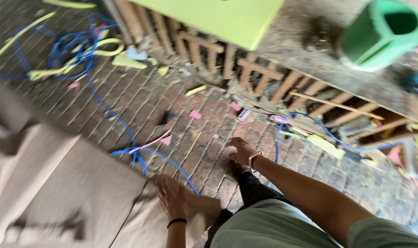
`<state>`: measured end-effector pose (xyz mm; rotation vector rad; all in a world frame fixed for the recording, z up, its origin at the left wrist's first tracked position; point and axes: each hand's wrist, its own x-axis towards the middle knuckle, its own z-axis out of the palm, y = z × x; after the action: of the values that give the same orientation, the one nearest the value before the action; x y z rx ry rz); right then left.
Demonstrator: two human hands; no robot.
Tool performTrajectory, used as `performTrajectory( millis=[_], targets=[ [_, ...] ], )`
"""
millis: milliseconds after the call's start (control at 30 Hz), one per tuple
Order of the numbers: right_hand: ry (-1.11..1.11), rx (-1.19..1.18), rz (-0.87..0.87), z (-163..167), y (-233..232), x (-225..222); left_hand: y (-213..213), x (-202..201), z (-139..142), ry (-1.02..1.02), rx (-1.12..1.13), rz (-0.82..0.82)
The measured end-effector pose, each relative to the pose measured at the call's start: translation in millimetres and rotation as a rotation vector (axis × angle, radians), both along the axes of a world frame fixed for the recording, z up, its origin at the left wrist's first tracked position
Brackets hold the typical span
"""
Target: The person stretches brown fabric over foam-covered wooden furniture panels and staples it in place using a pneumatic nail gun, working along the edges. They then trim off excess fabric with scissors, reposition the panels, and continue stapling new sections of fabric.
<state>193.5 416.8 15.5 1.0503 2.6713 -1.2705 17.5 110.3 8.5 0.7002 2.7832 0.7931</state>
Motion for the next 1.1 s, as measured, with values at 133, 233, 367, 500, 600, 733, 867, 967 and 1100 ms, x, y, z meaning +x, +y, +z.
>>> performTrajectory(
  millis=[133, 233, 367, 500, 600, 733, 867, 967, 1100],
  targets=[
    [0.053, 0.066, -0.072, 2.8, 94.6, 74.7, 139.8, 47.7, 24.4, -0.164, 0.135, -0.167],
    [-0.029, -0.018, -0.259, 7.0, 140.6, 130.4, 209.5, 75.3, 41.3, -0.164, 0.175, -0.268],
    [-0.105, 0.007, -0.470, 23.6, 184.8, 197.0, 263.2, 99.0, 56.7, -0.363, 0.226, -0.304],
    [-0.041, 0.206, -0.622, 34.1, 198.3, 259.3, 289.4, 125.5, 44.2, -0.593, 0.221, -0.241],
    [0.072, 0.289, -0.782, 41.8, 181.9, 312.7, 305.4, 144.8, 23.8, -0.561, 0.108, -0.359],
    [0.092, 0.267, -0.950, 63.0, 198.1, 363.2, 338.6, 161.1, 6.5, -0.647, 0.237, -0.496],
    [0.059, 0.435, -1.060, 79.1, 280.4, 414.4, 365.6, 169.9, 0.3, -0.621, 0.165, -0.533],
    [0.065, 0.447, -1.167, 79.4, 344.3, 461.5, 389.3, 184.1, -4.9, -0.550, 0.224, -0.624],
    [-0.131, 0.528, -1.024, 82.7, 436.3, 532.2, 443.4, 229.3, -7.5, -0.881, 0.248, -0.301]
  ],
)
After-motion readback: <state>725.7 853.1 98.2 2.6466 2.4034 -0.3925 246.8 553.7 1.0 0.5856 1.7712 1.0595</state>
